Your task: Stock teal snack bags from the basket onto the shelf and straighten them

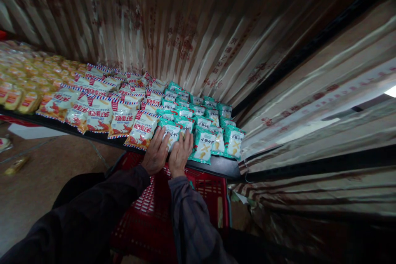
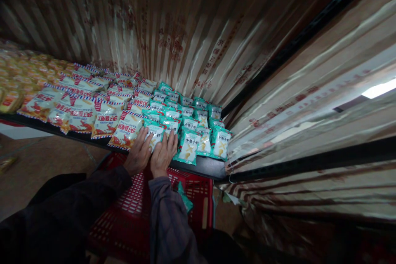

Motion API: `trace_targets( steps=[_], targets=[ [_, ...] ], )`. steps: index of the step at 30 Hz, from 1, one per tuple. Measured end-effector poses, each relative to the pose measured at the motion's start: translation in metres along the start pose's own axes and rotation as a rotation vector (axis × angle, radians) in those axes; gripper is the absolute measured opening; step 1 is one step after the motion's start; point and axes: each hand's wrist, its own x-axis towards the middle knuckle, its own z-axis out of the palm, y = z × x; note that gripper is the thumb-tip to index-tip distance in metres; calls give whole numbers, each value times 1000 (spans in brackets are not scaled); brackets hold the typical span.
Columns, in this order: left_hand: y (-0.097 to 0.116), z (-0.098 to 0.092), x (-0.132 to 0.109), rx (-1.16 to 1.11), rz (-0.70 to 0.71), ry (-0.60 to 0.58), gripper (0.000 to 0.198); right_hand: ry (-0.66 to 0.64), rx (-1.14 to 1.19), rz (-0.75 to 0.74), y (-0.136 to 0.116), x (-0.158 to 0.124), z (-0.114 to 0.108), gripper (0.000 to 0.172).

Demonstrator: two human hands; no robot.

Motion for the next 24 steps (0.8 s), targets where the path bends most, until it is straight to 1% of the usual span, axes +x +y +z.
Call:
trace_targets(
  steps=[7,17,21,24],
  targets=[
    [2,-1,2,15,6,-17,60,-43,-36,-38,3,6,-4,50],
    [1,0,2,30,11,-18,62,7,-71,7,-2,3,-2,49],
    [2,-1,3,24,4,-21,63,10,-55,0,3,13,-6,48],
    [3,-1,3,24,-2,-16,64,-14,-27,-68,8,24,-8,49]
  ],
)
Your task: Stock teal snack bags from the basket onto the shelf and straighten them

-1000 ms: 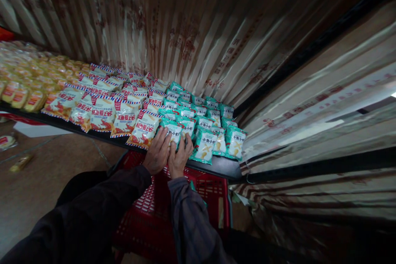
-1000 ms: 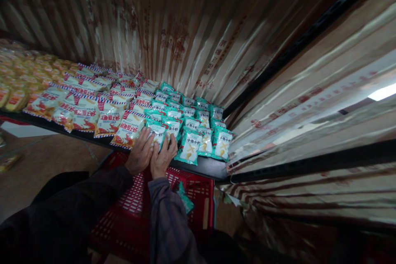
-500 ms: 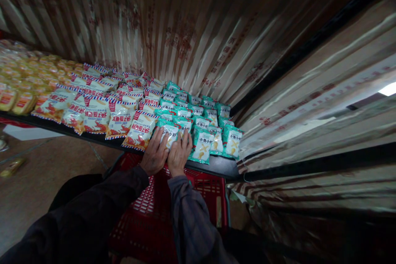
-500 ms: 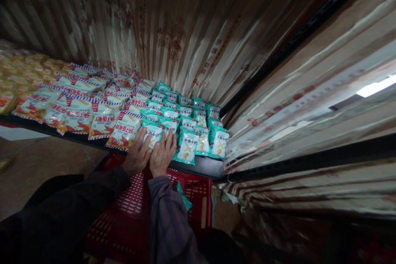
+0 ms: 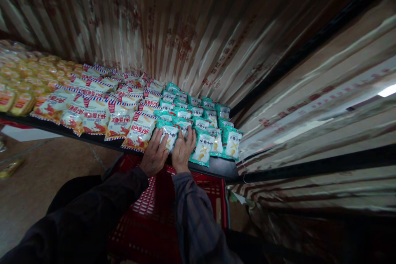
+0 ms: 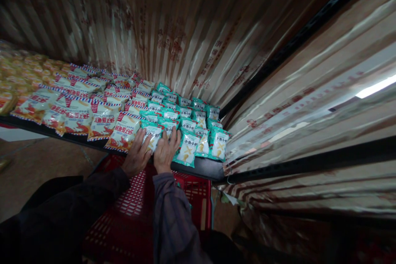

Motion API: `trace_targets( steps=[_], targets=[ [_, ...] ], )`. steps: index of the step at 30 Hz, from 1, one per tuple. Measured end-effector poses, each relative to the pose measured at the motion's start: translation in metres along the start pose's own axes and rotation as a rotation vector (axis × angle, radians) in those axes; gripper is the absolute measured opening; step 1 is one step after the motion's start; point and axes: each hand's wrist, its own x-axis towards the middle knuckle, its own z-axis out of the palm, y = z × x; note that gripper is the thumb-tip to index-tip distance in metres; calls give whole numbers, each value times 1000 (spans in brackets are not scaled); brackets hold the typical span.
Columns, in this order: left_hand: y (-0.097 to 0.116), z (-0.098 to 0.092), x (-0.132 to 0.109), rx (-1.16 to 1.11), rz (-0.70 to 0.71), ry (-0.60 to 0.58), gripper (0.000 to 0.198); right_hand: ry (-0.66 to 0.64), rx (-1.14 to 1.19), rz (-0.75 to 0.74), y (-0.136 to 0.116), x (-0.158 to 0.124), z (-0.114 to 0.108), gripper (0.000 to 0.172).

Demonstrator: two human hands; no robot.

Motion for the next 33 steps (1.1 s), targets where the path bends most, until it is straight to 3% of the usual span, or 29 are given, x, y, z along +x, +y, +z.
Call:
trace_targets(
  steps=[11,23,33],
  targets=[
    [1,0,1,21,6,16,65,14,8,-30,5,5,9,49],
    [0,2,1,10,2,19,60,28,-15,56,-6,-3,14,50],
    [0,4,2,48,21,0,63,-44,-80,88,-4,-2,10,50]
  ],
)
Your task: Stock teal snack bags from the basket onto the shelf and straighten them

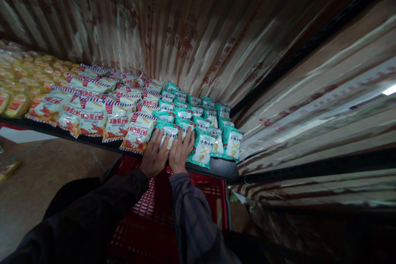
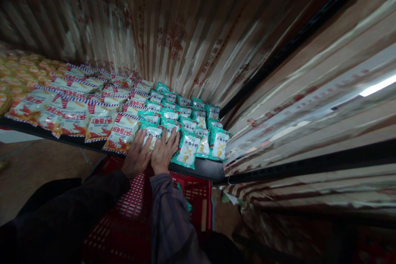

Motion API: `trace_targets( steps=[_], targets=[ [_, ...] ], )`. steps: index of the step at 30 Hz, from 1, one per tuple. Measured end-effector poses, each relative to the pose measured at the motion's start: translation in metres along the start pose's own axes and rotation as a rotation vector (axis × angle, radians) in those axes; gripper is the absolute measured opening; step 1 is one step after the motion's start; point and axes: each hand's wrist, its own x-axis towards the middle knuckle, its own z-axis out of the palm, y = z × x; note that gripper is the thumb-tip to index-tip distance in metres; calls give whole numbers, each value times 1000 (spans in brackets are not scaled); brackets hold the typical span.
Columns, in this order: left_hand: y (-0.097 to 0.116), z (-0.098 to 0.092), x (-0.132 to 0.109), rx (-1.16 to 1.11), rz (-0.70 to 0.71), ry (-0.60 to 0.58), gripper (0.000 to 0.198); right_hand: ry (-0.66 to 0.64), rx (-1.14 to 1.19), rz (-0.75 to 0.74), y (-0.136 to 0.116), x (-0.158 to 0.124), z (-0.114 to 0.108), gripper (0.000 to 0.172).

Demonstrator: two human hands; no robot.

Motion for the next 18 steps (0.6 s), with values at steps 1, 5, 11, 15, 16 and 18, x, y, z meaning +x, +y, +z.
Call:
trace_targets(
  steps=[1,5,11,15,16,18],
  targets=[
    [0,0,0,1,0,-1,63,-3,-4,1,0,0,0,51],
    [-1,2,-1,8,1,9,63,19,-2,-19,2,-3,1,52],
    [-2,1,0,38,20,34,62,25,-10,-47,4,-6,2,51],
    [-2,1,3,59,24,48,62,4,-24,-40,4,-6,3,50],
    [-2,2,3,63,24,49,62,5,-27,-37,4,-6,4,50],
    [-1,3,3,69,18,47,62,17,-29,-41,4,-5,4,50]
  ],
)
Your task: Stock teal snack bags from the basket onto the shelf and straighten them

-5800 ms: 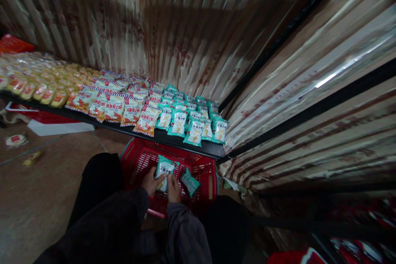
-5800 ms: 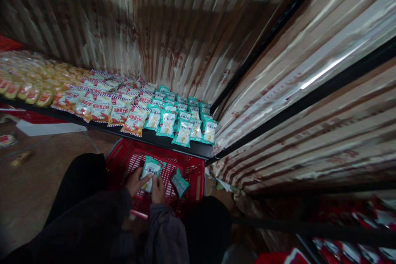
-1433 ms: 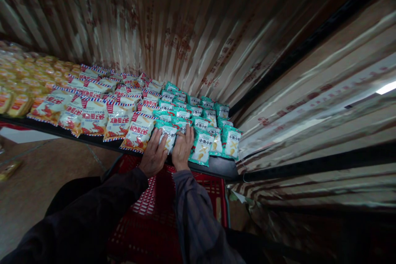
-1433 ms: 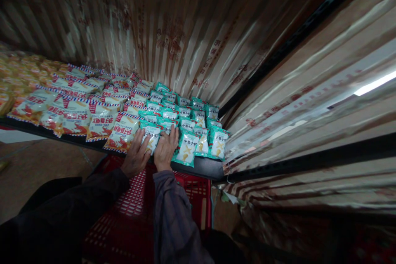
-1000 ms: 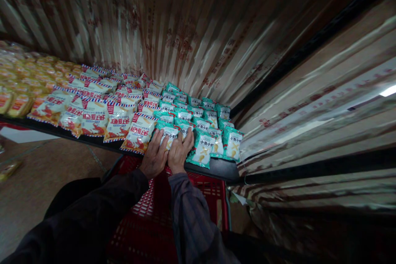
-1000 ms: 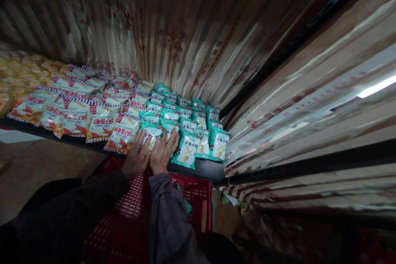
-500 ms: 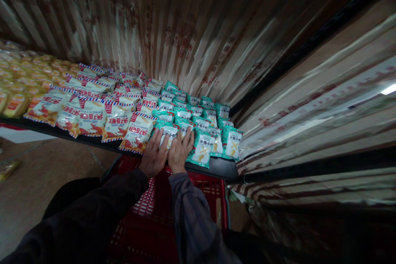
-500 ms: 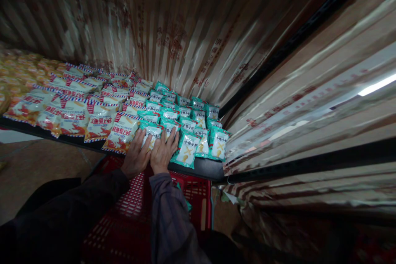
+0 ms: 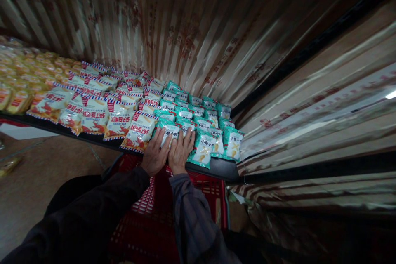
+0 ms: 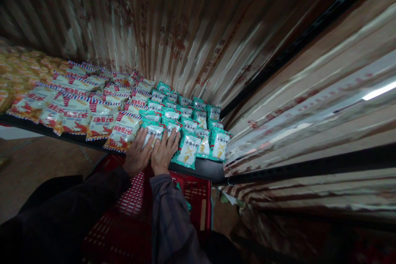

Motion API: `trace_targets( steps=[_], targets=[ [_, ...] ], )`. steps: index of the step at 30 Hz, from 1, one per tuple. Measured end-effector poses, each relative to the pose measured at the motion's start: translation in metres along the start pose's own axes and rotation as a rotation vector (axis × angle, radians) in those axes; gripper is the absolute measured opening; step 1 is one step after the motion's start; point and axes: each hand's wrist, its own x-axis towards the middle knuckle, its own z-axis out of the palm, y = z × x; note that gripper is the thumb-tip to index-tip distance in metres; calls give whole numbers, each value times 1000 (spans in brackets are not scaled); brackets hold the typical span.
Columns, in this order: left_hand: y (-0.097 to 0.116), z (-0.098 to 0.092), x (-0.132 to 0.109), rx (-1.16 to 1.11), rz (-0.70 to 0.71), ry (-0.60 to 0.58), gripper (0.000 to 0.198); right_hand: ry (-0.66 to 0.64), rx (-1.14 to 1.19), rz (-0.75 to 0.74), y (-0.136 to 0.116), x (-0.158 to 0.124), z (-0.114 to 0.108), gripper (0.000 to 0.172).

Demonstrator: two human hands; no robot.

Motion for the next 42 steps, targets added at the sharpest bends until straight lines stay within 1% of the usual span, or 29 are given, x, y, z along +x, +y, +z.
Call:
trace_targets(
  steps=[3,7,15,24,28,34,38,42],
  targets=[
    [1,1,0,10,-10,3,63,15,-3,-38,1,2,-1,52],
    [1,0,1,9,3,9,66,4,-18,-72,2,5,-3,52],
    [-2,1,2,15,23,-29,64,17,-42,-60,1,4,-3,51],
    [-4,4,0,-4,12,-25,60,-5,-77,-31,-1,4,-2,50],
    [-4,7,-2,17,-1,-13,59,0,-64,-51,1,2,-1,51],
    [-4,7,-3,26,30,1,55,37,-15,-93,7,1,0,52],
    [-2,4,-1,16,10,-24,52,55,0,-99,7,3,0,53],
    [-1,0,3,0,-16,-56,52,50,9,-138,7,5,-1,49]
  ],
)
